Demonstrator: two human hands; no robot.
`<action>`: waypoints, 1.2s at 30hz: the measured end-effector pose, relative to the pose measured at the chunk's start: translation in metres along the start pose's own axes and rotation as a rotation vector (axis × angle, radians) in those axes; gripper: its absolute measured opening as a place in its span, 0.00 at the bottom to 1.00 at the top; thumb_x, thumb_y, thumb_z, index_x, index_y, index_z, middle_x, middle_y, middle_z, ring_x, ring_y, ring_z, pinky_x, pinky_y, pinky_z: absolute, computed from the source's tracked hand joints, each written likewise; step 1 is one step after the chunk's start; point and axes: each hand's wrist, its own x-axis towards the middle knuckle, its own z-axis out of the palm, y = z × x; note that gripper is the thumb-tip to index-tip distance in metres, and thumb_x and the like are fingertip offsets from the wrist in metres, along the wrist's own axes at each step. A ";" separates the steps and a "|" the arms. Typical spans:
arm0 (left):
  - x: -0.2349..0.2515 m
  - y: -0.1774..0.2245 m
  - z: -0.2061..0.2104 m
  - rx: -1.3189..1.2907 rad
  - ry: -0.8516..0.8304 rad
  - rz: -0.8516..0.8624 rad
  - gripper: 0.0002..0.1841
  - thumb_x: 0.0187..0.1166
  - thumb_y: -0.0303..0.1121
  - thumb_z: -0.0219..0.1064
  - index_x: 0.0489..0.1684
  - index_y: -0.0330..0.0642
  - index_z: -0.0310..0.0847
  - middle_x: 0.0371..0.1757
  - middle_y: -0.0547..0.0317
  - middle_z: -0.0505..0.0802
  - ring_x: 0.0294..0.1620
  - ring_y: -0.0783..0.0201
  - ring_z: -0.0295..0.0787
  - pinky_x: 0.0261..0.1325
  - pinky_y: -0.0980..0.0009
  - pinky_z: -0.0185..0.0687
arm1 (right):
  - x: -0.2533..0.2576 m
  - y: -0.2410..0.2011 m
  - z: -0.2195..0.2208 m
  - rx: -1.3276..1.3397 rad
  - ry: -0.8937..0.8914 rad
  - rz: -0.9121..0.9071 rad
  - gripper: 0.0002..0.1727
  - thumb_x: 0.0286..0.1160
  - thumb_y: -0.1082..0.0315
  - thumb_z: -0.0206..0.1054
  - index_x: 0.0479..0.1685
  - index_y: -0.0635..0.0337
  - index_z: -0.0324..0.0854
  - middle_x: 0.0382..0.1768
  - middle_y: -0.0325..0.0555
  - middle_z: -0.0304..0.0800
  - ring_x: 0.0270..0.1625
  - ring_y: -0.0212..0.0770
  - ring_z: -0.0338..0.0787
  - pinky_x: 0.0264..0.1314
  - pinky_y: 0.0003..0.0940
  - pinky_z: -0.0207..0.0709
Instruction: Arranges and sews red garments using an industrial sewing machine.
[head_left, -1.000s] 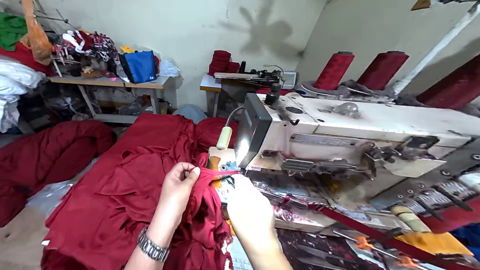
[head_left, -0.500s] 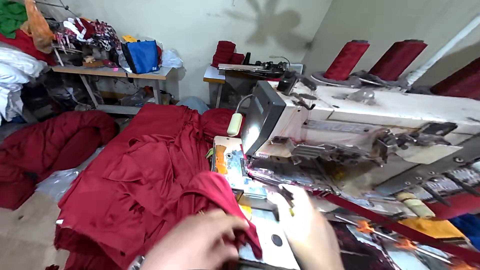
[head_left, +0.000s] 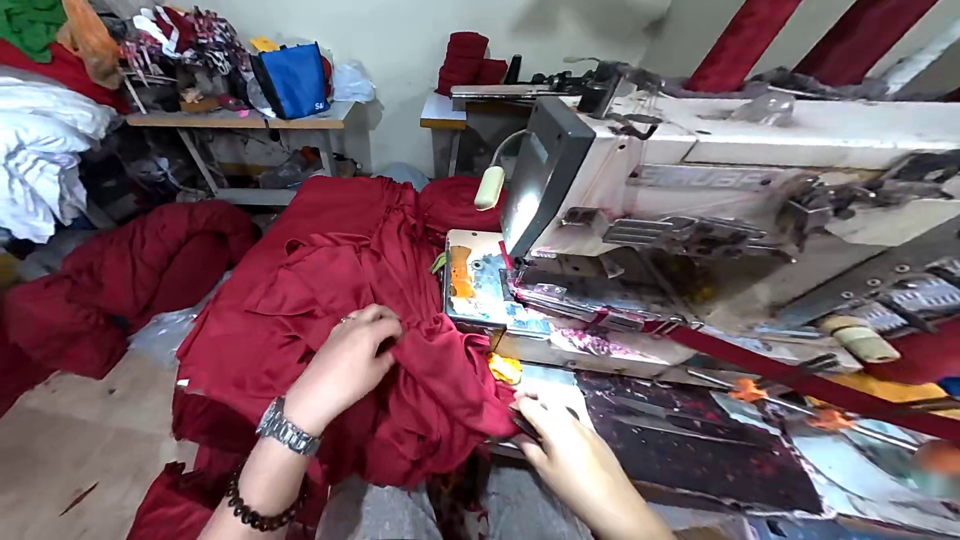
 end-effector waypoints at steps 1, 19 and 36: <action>0.002 0.004 -0.008 -0.095 0.107 0.008 0.08 0.77 0.27 0.69 0.49 0.41 0.90 0.56 0.55 0.93 0.61 0.57 0.88 0.65 0.51 0.84 | 0.000 0.003 0.000 0.092 0.068 -0.017 0.16 0.70 0.73 0.71 0.57 0.64 0.89 0.57 0.60 0.91 0.56 0.59 0.93 0.57 0.63 0.84; 0.075 -0.025 -0.111 -0.250 0.208 -0.303 0.09 0.84 0.22 0.60 0.53 0.35 0.85 0.49 0.44 0.90 0.49 0.53 0.84 0.52 0.51 0.78 | 0.021 0.002 -0.064 1.034 0.261 0.508 0.14 0.93 0.61 0.53 0.54 0.60 0.80 0.19 0.36 0.77 0.11 0.25 0.68 0.11 0.18 0.61; 0.045 -0.004 -0.054 0.185 0.111 0.132 0.11 0.71 0.21 0.68 0.48 0.42 0.88 0.60 0.47 0.89 0.66 0.44 0.83 0.68 0.40 0.78 | 0.027 -0.002 -0.068 1.050 0.307 0.560 0.15 0.92 0.58 0.55 0.44 0.60 0.79 0.17 0.36 0.75 0.11 0.25 0.67 0.12 0.18 0.62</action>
